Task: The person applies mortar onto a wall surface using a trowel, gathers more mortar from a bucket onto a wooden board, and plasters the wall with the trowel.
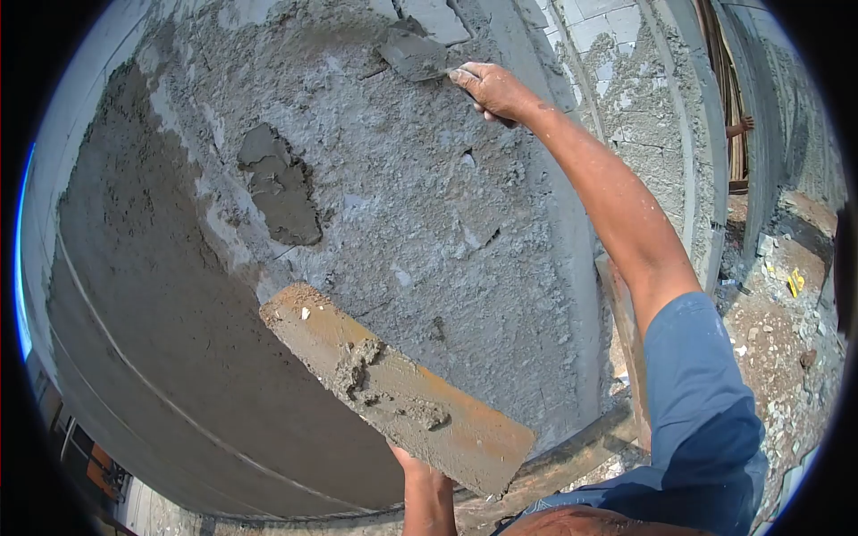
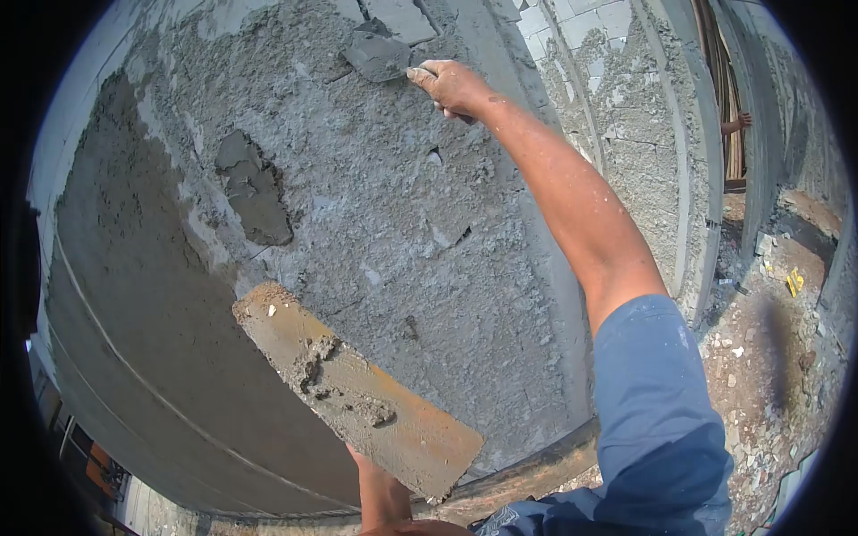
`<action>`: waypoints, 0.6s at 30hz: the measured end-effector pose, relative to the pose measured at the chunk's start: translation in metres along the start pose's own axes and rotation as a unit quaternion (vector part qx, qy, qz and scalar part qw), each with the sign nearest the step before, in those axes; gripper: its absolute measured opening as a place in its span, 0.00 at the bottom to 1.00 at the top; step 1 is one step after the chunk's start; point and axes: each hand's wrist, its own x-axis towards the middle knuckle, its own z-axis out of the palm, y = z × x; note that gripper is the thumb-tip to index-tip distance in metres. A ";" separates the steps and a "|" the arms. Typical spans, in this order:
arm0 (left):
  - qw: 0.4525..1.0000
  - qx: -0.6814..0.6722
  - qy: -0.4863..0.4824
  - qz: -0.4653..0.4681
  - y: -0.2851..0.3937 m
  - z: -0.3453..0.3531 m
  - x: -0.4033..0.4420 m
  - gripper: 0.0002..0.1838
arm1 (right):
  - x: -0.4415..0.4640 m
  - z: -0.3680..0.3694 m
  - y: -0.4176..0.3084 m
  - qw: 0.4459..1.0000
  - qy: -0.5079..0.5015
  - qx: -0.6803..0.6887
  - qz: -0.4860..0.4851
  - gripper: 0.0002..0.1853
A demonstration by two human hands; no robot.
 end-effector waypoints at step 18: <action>0.994 -0.033 0.074 0.073 -0.043 -0.066 0.054 0.36 | -0.374 0.041 -0.024 0.717 -0.422 0.313 0.459 0.24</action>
